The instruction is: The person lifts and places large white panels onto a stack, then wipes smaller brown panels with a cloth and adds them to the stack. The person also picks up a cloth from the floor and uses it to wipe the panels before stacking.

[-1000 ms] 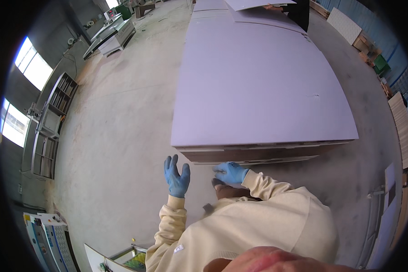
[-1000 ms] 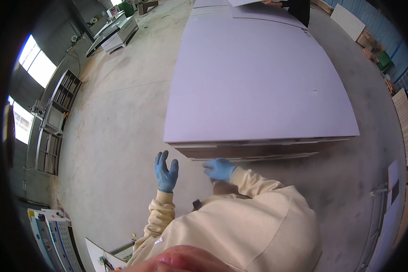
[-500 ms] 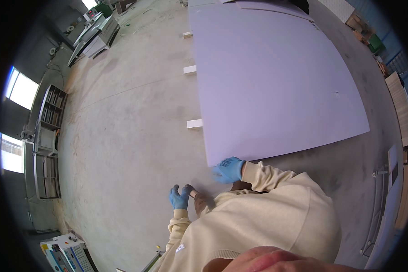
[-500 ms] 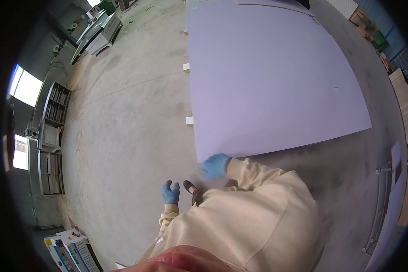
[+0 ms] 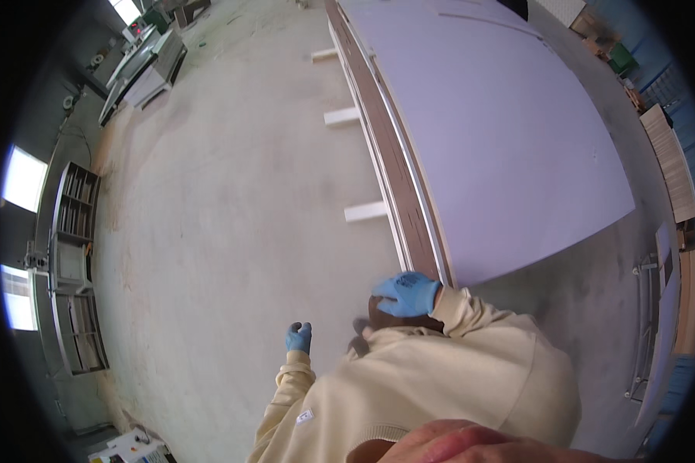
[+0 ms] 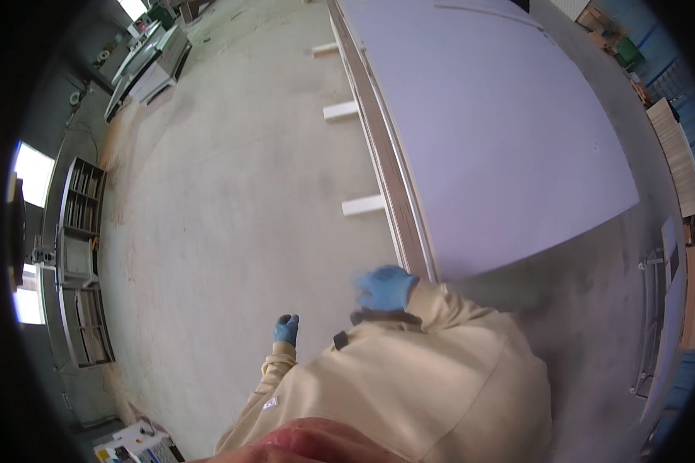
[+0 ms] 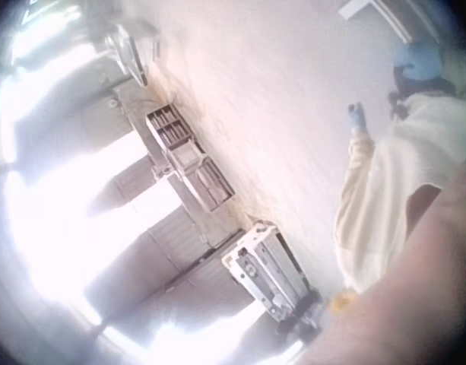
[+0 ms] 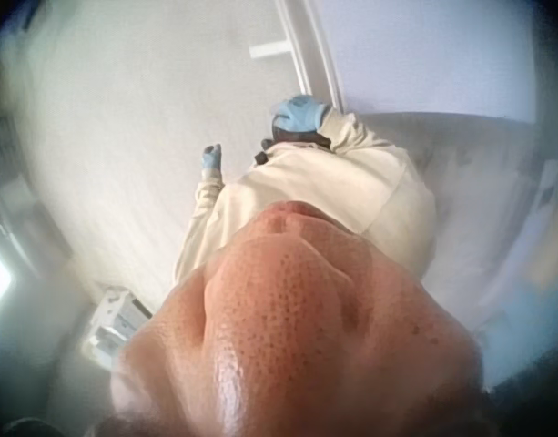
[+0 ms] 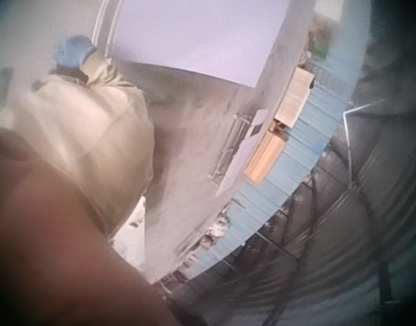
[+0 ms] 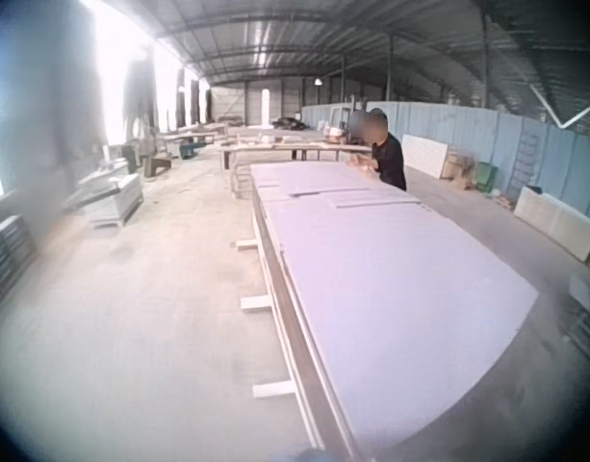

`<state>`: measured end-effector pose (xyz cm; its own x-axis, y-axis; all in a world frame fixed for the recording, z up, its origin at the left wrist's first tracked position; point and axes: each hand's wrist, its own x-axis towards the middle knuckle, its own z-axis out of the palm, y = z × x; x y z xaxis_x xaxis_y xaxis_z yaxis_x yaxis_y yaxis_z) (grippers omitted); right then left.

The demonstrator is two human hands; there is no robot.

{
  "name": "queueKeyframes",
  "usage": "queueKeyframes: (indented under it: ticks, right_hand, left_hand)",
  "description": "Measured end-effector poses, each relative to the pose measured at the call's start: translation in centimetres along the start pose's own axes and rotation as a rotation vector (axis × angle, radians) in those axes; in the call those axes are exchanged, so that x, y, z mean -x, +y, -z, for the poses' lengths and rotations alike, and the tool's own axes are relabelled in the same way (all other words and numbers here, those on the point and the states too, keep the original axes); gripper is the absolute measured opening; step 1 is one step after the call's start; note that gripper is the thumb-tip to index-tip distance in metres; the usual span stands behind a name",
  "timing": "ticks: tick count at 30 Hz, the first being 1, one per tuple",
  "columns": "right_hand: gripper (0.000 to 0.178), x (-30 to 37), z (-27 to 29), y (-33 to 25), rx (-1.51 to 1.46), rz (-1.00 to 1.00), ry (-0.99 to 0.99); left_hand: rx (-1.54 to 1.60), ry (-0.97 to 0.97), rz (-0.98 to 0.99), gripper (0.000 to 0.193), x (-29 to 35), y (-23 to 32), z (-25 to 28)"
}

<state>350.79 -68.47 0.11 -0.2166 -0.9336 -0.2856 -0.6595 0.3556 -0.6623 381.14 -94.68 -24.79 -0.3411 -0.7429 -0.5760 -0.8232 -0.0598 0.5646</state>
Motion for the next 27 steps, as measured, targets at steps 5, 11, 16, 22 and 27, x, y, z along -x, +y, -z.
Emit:
queueKeyframes:
  ticks: [5, 11, 16, 22, 27]
  right_hand:
    - [0.033, -6.4, 2.6, 0.8, -0.08, -0.069, 0.001]
    - [0.032, -19.3, 8.2, 4.1, 0.006, -0.016, 0.167]
    - [0.033, -29.2, 16.9, 6.0, 0.019, -0.047, 0.142]
    - [0.042, -38.9, 25.0, 9.5, 0.014, -0.005, 0.261]
    - [0.04, -48.6, 29.7, 13.5, 0.038, -0.141, 0.215]
  left_hand:
    - [-0.017, -0.064, -0.149, 0.06, -9.4, 11.8, 1.0]
    - [-0.176, -0.063, -0.41, 0.058, -19.6, 21.1, 3.7]
    - [-0.174, -0.134, -0.034, 0.056, -28.8, 21.0, 8.0]
    - [-0.31, -0.134, 0.291, 0.064, -38.5, 21.9, 12.2]
    - [-0.378, -0.214, 0.253, 0.066, -50.7, 26.7, 13.1]
